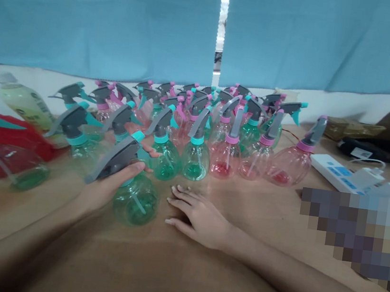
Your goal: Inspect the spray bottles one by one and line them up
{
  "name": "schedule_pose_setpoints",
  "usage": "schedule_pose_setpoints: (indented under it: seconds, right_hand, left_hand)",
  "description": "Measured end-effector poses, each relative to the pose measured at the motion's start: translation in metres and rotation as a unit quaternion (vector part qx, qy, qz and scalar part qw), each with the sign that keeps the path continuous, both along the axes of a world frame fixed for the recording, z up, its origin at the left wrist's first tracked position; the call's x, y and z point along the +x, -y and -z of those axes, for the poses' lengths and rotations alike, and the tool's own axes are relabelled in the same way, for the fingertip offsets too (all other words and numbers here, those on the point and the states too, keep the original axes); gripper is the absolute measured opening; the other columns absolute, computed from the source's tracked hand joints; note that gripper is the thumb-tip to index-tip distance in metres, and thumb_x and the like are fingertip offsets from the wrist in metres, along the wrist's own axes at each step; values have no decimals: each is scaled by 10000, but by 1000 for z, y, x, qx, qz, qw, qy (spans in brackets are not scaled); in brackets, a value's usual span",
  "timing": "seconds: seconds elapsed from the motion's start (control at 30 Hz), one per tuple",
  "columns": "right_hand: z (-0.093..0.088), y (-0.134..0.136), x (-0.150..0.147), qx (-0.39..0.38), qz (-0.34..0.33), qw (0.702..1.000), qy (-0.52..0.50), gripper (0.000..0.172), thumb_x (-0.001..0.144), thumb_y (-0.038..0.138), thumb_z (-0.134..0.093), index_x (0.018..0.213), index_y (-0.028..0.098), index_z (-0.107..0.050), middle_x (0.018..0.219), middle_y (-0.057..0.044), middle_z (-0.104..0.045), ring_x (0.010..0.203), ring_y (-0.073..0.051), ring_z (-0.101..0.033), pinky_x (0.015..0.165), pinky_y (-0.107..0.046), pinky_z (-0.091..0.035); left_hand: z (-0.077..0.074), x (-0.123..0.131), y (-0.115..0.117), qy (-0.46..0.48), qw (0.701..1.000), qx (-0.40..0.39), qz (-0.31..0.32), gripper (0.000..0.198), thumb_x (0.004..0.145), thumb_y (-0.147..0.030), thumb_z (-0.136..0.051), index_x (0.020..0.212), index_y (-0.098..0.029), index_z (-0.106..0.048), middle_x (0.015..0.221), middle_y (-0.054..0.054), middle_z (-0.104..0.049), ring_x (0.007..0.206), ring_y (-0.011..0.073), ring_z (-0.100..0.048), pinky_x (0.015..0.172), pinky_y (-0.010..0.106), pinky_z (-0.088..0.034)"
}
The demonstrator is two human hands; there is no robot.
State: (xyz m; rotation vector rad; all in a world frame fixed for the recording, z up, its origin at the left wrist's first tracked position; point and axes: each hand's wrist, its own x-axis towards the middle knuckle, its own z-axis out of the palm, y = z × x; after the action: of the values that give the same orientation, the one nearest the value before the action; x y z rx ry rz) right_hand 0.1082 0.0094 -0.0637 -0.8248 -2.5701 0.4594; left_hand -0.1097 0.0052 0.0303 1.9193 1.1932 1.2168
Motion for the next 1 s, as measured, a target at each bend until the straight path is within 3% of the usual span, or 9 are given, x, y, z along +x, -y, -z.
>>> schedule_pose_setpoints:
  seconds: [0.23, 0.4, 0.57, 0.8, 1.0]
  right_hand:
    - [1, 0, 0, -4, -2, 1000, -9, 525, 929, 462, -479, 1370, 179, -482, 1465, -103, -421, 1375, -234, -354, 1132, -444, -311]
    - [0, 0, 0, -10, -5, 1000, -15, 521, 928, 463, -481, 1372, 190, -479, 1464, -101, -422, 1373, -241, -357, 1128, -460, -314]
    - [0, 0, 0, -7, -1, 1000, -6, 528, 927, 459, -486, 1361, 158, -493, 1464, -113, -420, 1371, -243, -359, 1132, -446, -314]
    - [0, 1, 0, -2, -1, 1000, -5, 522, 928, 459, -485, 1370, 183, -480, 1467, -100, -418, 1367, -235, -369, 1124, -447, -326]
    - [0, 0, 0, -10, -5, 1000, -6, 528, 930, 460, -476, 1373, 172, -479, 1470, -108, -411, 1374, -236, -355, 1131, -444, -314]
  left_hand:
    - [0, 2, 3, 9, 1000, -9, -17, 284, 865, -307, -572, 1147, -307, -602, 1033, 13, -679, 738, 175, -620, 743, 319, -509]
    - [3, -1, 2, 23, 999, -18, -11, 262, 836, -258, -566, 1086, -289, -639, 838, -10, -678, 627, 167, -598, 706, 324, -494]
    - [3, -2, 2, 50, 998, -25, 3, 231, 788, -210, -564, 985, -277, -666, 950, -9, -681, 775, 185, -624, 721, 307, -471]
    - [0, 0, 4, 40, 999, -17, -15, 133, 746, -194, -544, 800, -250, -653, 774, -6, -689, 796, 208, -636, 741, 328, -461]
    - [-1, -1, 3, 23, 999, -20, -18, 103, 742, -218, -545, 775, -263, -632, 775, -7, -686, 764, 214, -631, 719, 333, -464]
